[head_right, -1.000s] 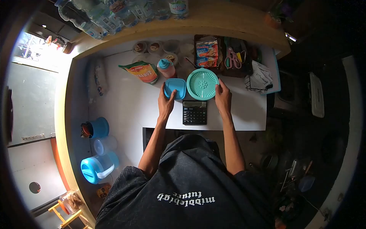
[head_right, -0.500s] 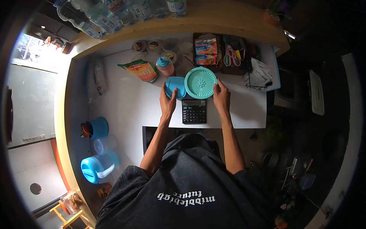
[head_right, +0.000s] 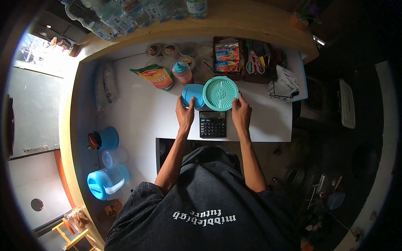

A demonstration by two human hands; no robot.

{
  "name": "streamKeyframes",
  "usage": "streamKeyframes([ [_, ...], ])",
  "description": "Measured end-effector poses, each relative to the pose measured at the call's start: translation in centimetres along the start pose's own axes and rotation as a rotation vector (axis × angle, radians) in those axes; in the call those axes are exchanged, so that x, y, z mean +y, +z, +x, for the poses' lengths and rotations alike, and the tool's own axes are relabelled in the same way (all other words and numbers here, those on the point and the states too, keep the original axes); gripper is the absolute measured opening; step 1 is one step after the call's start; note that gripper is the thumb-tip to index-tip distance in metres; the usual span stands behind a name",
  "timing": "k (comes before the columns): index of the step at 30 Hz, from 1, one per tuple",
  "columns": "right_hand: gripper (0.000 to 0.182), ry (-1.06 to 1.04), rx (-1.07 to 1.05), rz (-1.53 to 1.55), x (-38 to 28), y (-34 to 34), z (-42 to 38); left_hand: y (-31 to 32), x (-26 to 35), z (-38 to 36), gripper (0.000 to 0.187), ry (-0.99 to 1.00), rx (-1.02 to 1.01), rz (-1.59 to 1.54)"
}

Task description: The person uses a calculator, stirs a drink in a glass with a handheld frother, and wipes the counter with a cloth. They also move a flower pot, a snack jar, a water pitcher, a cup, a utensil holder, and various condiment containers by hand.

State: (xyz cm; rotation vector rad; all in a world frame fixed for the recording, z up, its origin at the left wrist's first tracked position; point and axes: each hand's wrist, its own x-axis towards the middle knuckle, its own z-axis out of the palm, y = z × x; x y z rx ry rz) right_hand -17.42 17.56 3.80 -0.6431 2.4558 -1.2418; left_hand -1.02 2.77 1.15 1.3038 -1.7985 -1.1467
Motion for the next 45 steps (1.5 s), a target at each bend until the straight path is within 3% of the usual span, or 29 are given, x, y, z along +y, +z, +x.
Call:
streamKeyframes([
  [11, 0.047, 0.006, 0.017, 0.004, -1.0, -0.2, -0.6, 1.1, -2.0, -0.4, 0.054, 0.001, 0.098, 0.037],
  [14, 0.045, -0.074, 0.066, 0.017, -0.3, 0.2, -0.6, 0.8, -1.7, -0.6, 0.054, -0.031, 0.063, 0.02],
  [17, 0.043, -0.063, 0.107, 0.19, 2.1, 0.9, -0.5, 0.6, -0.8, -1.4, 0.053, -0.082, 0.128, -0.083],
  [20, 0.042, 0.23, 0.149, 0.321, 4.0, 1.2, -2.3, -0.1, -2.5, -3.4, 0.05, -0.207, 0.101, -0.061],
  [23, 0.032, 0.307, -0.212, 0.199, 12.5, 4.3, -3.6, -0.4, -7.3, -5.9, 0.04, -0.188, -0.05, 0.106],
  [26, 0.03, 0.346, -0.332, 0.033, 14.1, 6.7, -5.6, -1.0, -7.8, -7.3, 0.033, -0.326, -0.25, 0.086],
  [33, 0.041, 0.199, -0.354, -0.144, 9.4, 6.2, -6.9, -1.6, -8.4, -8.4, 0.032, -0.254, -0.301, 0.013],
  [36, 0.045, 0.24, -0.367, -0.044, 10.1, 7.2, -7.2, -2.0, -9.0, -8.5, 0.032, -0.257, -0.268, 0.009],
  [42, 0.039, 0.09, -0.317, -0.228, 8.8, 6.5, -7.6, -2.9, -7.2, -8.8, 0.032, -0.303, -0.251, -0.071],
  [45, 0.038, 0.085, -0.343, -0.169, 4.6, 4.4, -8.0, -3.8, -6.7, -8.9, 0.032, -0.284, -0.187, -0.093],
])
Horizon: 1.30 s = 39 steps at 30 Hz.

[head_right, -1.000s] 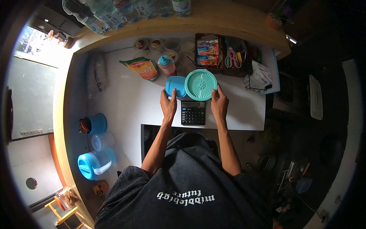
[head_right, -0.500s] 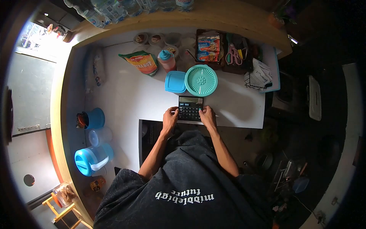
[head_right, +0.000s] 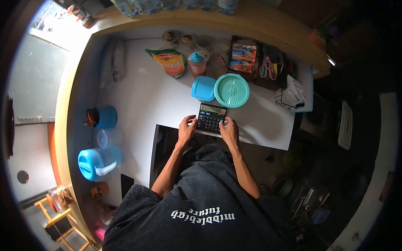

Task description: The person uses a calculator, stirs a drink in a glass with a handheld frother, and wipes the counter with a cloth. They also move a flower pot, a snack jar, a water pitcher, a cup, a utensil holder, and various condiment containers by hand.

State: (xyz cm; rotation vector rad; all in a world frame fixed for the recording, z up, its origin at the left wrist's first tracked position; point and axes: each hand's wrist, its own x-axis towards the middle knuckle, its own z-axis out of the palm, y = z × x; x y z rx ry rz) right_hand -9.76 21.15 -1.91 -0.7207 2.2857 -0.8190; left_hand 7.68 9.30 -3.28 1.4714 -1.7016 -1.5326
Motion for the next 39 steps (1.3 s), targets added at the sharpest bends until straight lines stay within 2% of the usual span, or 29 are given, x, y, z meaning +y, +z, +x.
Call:
streamKeyframes([
  [2, 0.037, -0.042, -0.125, 0.18, -2.1, -1.3, -0.6, -1.3, 0.6, -0.5, 0.034, 0.01, 0.008, -0.035],
  [5, 0.035, -0.144, -0.287, 0.372, -5.6, -2.4, -1.1, -4.1, 3.5, -2.4, 0.03, -0.033, 0.073, -0.321],
  [6, 0.034, -0.184, -0.339, 0.423, -7.1, -2.7, -1.3, -5.2, 4.8, -3.4, 0.03, 0.021, 0.122, -0.416],
  [9, 0.03, -0.275, -0.432, 0.433, -12.5, -3.8, -2.5, -8.3, 8.3, -7.1, 0.029, 0.087, 0.33, -0.535],
  [14, 0.028, -0.381, -0.684, 0.398, -19.3, -2.4, -5.0, -11.7, 7.4, -11.6, 0.025, 0.126, 0.688, -0.561],
  [15, 0.027, -0.478, -0.731, 0.371, -19.6, -1.4, -5.2, -12.1, 7.0, -12.5, 0.024, 0.12, 0.765, -0.582],
  [22, 0.028, -0.588, -1.135, 0.252, -22.3, 5.5, -12.3, -14.0, 2.5, -21.6, 0.023, 0.118, 1.191, -0.679],
  [26, 0.027, -0.676, -1.315, 0.105, -22.0, 10.5, -17.5, -14.6, -0.7, -27.8, 0.022, 0.04, 1.406, -0.695],
  [31, 0.027, -0.788, -1.506, 0.044, -20.9, 17.9, -25.0, -15.0, -8.1, -34.9, 0.023, -0.017, 1.707, -0.769],
  [34, 0.025, -0.914, -1.505, -0.031, -20.3, 23.0, -30.0, -16.5, -13.3, -38.8, 0.038, -0.171, 1.819, -0.779],
  [37, 0.025, -1.114, -1.44, -0.047, -19.2, 28.1, -34.1, -18.6, -18.5, -41.2, 0.061, -0.231, 1.901, -0.605],
  [38, 0.025, -1.191, -1.399, -0.057, -19.0, 29.3, -35.4, -19.4, -19.7, -41.9, 0.065, -0.264, 1.864, -0.54],
  [39, 0.029, -1.158, -1.392, -0.067, -19.0, 30.3, -36.7, -20.4, -20.7, -42.5, 0.07, -0.293, 1.826, -0.475],
])
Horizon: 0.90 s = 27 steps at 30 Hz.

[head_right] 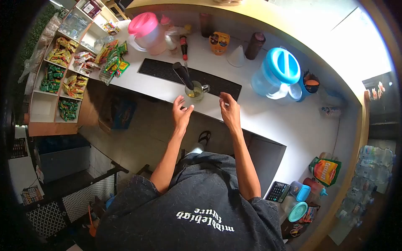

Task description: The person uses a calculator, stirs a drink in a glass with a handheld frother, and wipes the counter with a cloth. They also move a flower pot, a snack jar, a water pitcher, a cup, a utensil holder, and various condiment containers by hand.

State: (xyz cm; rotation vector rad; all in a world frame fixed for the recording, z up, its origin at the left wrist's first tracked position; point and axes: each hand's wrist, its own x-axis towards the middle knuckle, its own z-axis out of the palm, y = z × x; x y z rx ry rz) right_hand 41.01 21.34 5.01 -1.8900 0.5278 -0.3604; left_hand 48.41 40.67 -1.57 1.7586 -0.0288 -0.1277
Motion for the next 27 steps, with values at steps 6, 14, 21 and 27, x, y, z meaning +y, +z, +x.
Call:
streamKeyframes([
  [6, 0.033, -0.011, -0.046, -0.047, 1.3, 4.8, 4.8, -0.2, -0.3, 4.9, 0.087, 0.099, -0.16, 0.146],
  [14, 0.025, -0.072, -0.021, -0.084, 3.0, 7.1, 5.9, 1.1, -0.3, 5.6, 0.076, 0.228, -0.178, 0.279],
  [21, 0.023, -0.047, -0.004, -0.156, 1.8, 6.9, 4.5, 0.0, 2.1, 6.8, 0.049, 0.354, -0.268, 0.301],
  [27, 0.026, -0.018, 0.08, -0.083, 1.6, 6.2, 2.8, -0.6, 4.7, 6.4, 0.049, 0.368, -0.388, 0.279],
])
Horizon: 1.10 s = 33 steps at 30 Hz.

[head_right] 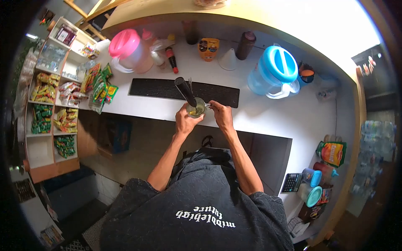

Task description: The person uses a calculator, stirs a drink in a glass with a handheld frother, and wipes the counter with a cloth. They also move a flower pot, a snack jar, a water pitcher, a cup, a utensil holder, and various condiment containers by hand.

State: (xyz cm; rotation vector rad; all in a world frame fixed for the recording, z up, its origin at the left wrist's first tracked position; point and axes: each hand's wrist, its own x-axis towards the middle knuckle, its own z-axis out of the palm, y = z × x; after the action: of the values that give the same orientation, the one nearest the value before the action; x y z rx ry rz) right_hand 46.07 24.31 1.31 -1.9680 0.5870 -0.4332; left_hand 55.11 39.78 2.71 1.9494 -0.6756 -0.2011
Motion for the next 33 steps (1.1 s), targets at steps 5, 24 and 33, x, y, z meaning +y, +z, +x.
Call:
streamKeyframes([
  [5, 0.028, -0.003, 0.145, -0.016, -0.5, -3.0, -2.1, 0.6, 3.0, 0.6, 0.048, 0.072, -0.119, -0.068],
  [24, 0.022, 0.356, 1.059, -0.155, -6.4, -21.5, -20.9, 15.1, 24.2, -3.4, 0.056, 0.513, -0.897, -0.203],
  [33, 0.021, 0.495, 1.406, -0.233, -4.6, -26.2, -35.1, 23.9, 30.6, -15.0, 0.062, 0.559, -1.331, -0.32],
])
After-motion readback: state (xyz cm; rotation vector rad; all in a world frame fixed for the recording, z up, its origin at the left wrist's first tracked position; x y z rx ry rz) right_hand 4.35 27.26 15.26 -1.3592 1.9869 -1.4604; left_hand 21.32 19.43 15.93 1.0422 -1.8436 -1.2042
